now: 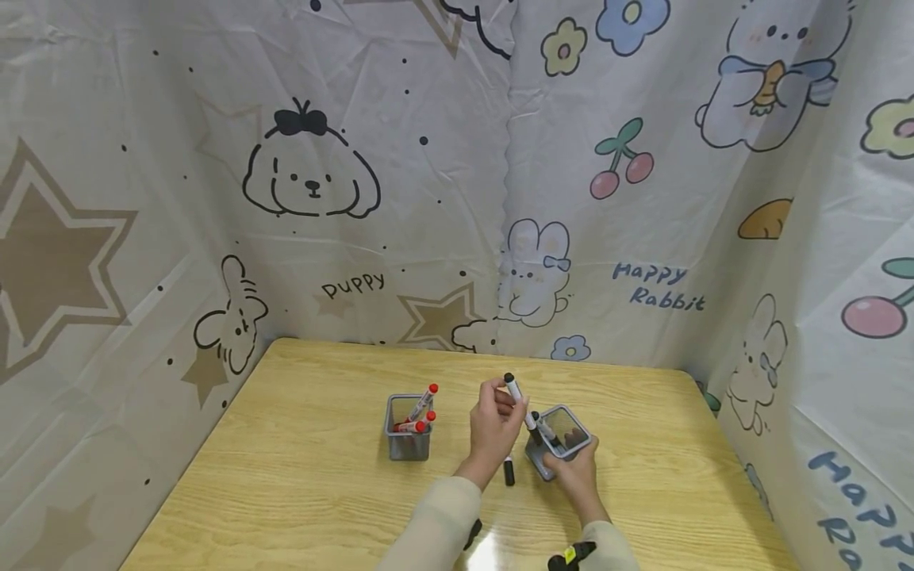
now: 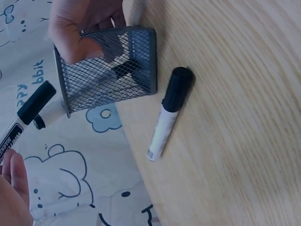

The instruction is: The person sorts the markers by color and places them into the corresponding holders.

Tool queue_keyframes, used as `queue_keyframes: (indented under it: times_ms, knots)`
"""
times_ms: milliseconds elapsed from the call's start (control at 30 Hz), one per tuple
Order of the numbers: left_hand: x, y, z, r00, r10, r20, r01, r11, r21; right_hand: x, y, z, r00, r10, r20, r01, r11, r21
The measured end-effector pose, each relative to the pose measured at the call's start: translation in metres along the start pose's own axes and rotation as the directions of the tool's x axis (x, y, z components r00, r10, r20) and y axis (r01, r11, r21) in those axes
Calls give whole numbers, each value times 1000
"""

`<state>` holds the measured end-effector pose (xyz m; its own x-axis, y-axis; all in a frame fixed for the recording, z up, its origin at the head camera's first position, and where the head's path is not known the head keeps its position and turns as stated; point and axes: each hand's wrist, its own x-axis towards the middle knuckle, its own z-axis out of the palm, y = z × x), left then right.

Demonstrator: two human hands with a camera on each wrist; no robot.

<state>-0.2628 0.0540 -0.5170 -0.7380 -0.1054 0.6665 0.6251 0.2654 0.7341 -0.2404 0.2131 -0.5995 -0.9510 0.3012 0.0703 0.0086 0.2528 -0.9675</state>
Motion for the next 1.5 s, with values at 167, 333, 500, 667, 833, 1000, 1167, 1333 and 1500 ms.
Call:
queue_keyframes:
  times_ms: [167, 333, 500, 667, 833, 1000, 1167, 1333, 1500]
  knots:
    - [1, 5, 2, 999, -42, 8, 42, 999, -3, -1, 0, -1, 1000, -4, -4, 4, 1000, -8]
    - [-1, 3, 4, 996, -83, 26, 83, 997, 0, -2, 0, 0, 1000, -8, -7, 8, 1000, 0]
    - [-1, 3, 4, 993, -114, 38, 115, 993, -31, -2, 0, 0, 1000, -2, -4, 2, 1000, -3]
    - [-1, 4, 5, 993, -108, 45, 110, 993, -48, -1, 2, 1, 1000, -12, -14, 12, 1000, 1]
    - [-7, 0, 7, 986, -145, 83, 149, 988, -39, -1, 4, 2, 999, -27, -21, 27, 1000, 16]
    - [-10, -3, 9, 984, -144, 104, 147, 989, -23, -1, 3, 3, 999, -27, -29, 28, 1000, 9]
    - [-10, -5, 9, 977, -164, 137, 166, 986, -3, -1, 2, 2, 999, -27, -27, 28, 1000, 6]
    - [-10, -3, 8, 960, -211, 185, 210, 977, 25, 0, 2, 1, 1000, -22, -17, 22, 1000, 2]
    - [-9, -1, 8, 944, -257, 209, 253, 966, 46, 0, 2, 1, 1000, -21, -14, 21, 1000, 3]
